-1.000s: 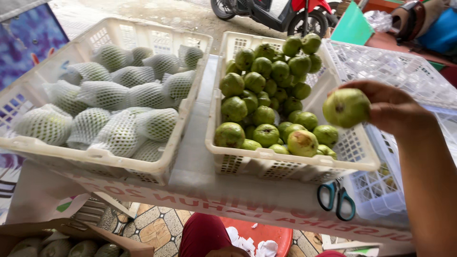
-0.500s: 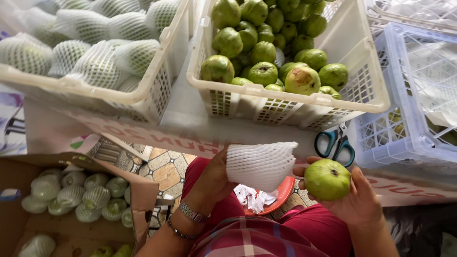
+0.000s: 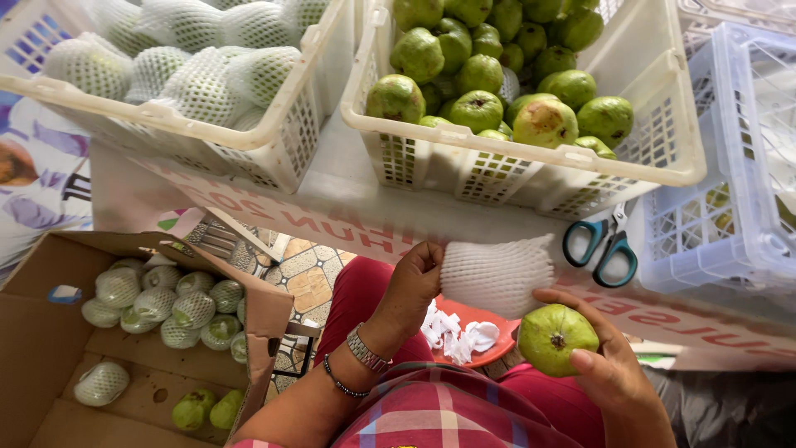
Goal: The person trims a protective foam sleeve with shears, pulls a fruit from a crate, and wraps the sleeve around the fruit by hand.
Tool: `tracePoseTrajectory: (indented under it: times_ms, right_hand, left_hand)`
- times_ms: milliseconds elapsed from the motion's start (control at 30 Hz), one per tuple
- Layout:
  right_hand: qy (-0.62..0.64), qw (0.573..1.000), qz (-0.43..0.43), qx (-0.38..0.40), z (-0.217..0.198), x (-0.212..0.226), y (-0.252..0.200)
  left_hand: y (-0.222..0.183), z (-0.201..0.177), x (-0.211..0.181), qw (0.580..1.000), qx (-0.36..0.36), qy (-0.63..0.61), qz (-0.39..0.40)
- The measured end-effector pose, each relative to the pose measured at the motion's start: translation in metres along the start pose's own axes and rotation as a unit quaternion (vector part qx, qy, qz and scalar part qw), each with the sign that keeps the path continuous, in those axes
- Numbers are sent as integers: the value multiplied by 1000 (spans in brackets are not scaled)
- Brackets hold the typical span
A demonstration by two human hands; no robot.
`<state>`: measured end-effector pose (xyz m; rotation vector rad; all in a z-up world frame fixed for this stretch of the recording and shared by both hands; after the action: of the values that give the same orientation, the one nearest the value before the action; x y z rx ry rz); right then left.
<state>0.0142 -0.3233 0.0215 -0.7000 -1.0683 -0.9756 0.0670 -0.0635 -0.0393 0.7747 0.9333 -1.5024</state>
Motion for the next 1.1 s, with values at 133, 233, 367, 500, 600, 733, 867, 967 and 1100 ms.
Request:
tracePoseTrajectory:
  times_ms: [133, 233, 367, 500, 600, 733, 867, 967, 1100]
  right_hand:
    - [-171, 985, 20, -29, -7, 2, 2]
    - [-247, 967, 63, 16, -7, -1, 5]
    - [-34, 998, 48, 29, 40, 17, 9]
    - [192, 980, -7, 42, 1, -29, 27]
    - [242, 969, -38, 37, 9, -35, 36]
    - [293, 956, 1, 5, 19, -49, 50]
    - [279, 956, 68, -58, 20, -62, 43]
    - [256, 960, 52, -97, 15, -69, 38]
    - [219, 970, 40, -99, 20, -60, 38]
  left_hand:
    - [-13, 0, -28, 995, 4, 95, -38]
    - [-23, 0, -43, 993, 61, 103, -24]
    - [-5, -29, -20, 994, 78, -76, 6]
    - [-9, -36, -45, 980, 81, -181, 20]
    - [-25, -19, -45, 974, 175, -142, 1]
    - [-43, 19, -42, 913, 373, 129, -106]
    - [-50, 38, -47, 829, 450, 332, 26]
    - [-56, 38, -60, 806, 431, 406, 27]
    - [-63, 44, -76, 790, 393, 465, 76]
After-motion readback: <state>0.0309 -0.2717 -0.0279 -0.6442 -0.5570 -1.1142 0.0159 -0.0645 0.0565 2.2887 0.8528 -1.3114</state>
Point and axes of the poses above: each hand's wrist, its own y-axis towards the middle knuckle, its own z-axis out of the palm, x = y × z, the point moved 2 cm from there along y, towards the middle knuckle, and after that the axes turned 1 degree about x, right-handed, at the moved point
